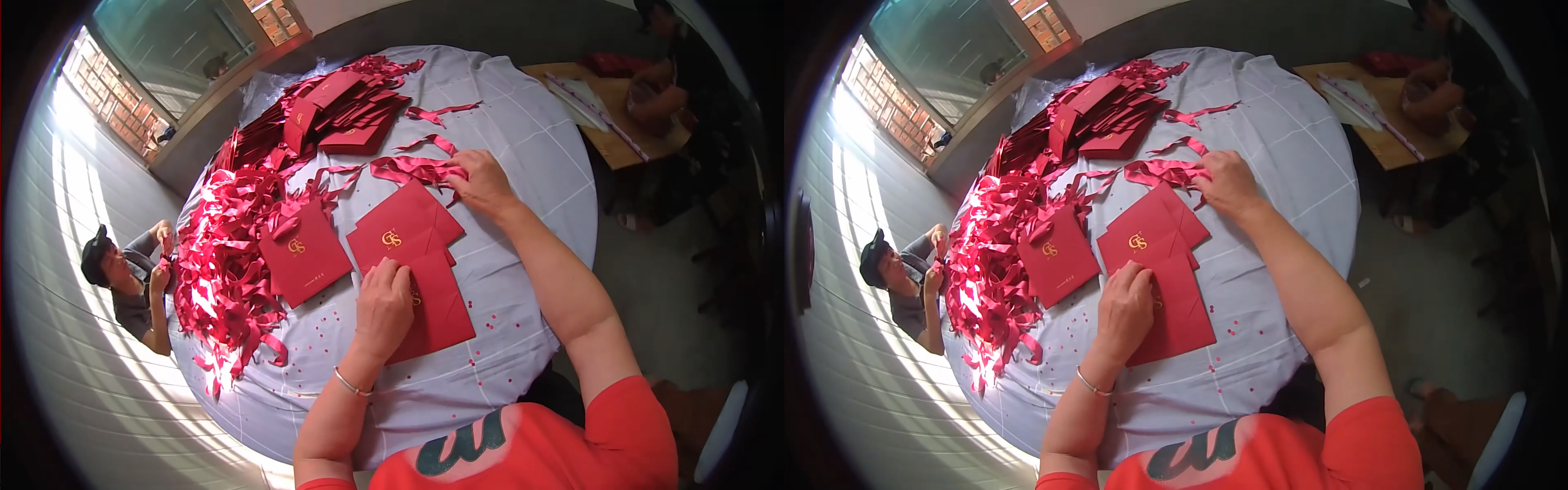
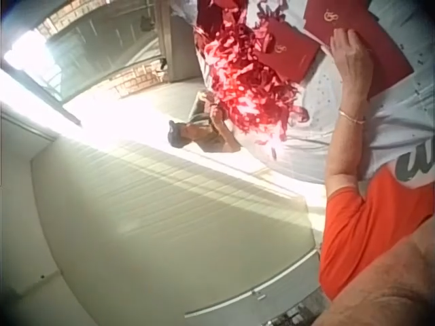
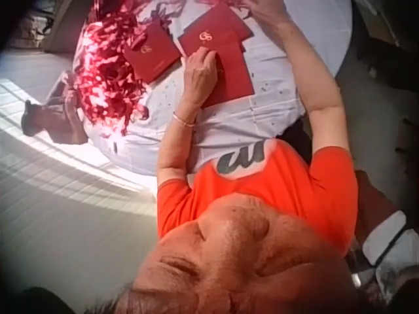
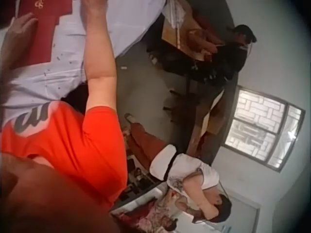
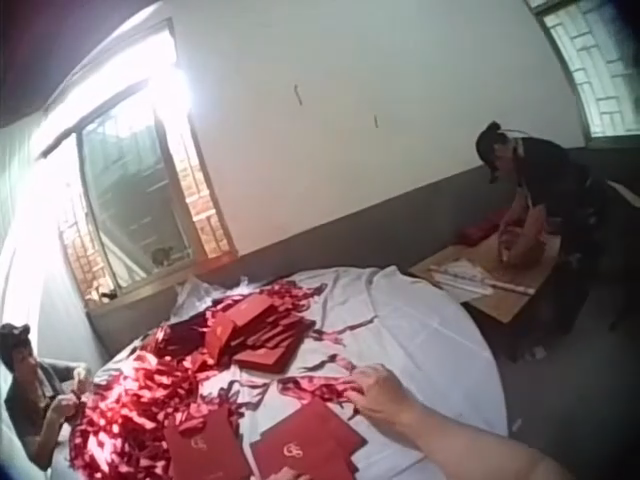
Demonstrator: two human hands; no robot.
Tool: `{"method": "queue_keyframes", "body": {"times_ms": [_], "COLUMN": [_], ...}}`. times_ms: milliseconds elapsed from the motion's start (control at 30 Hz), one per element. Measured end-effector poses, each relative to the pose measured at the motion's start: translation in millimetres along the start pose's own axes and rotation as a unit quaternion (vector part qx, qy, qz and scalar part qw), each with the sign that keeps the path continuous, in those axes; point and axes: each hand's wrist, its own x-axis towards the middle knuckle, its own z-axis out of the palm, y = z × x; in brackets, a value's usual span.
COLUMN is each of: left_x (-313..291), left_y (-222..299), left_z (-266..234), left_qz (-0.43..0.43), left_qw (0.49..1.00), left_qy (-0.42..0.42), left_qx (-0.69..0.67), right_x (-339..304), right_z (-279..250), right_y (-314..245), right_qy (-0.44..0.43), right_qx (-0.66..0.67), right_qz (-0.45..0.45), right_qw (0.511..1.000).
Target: The person attaches ribbon handles to paper gift bags by threading ribbon strips through the pre-punched holes and securing them by hand.
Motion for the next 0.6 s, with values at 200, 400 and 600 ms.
{"method": "queue_keyframes", "body": {"times_ms": [200, 400, 600], "left_x": [-7, -6, -4], "left_y": [6, 7, 8], "left_z": [0, -7, -24], "left_qz": [0.020, 0.009, -0.055], "left_qw": [0.997, 0.999, 0.995], "left_qy": [-0.004, -0.012, -0.064], "left_qx": [0.074, 0.045, -0.061], "right_x": [-9, -11, -3], "right_z": [16, 20, 1], "right_y": [-19, -18, -29], "right_qy": [-0.024, -0.101, -0.015], "right_qx": [-0.019, -0.040, 0.313], "right_qz": [-0.079, -0.092, 0.093], "right_qw": [0.996, 0.990, 0.945]}}
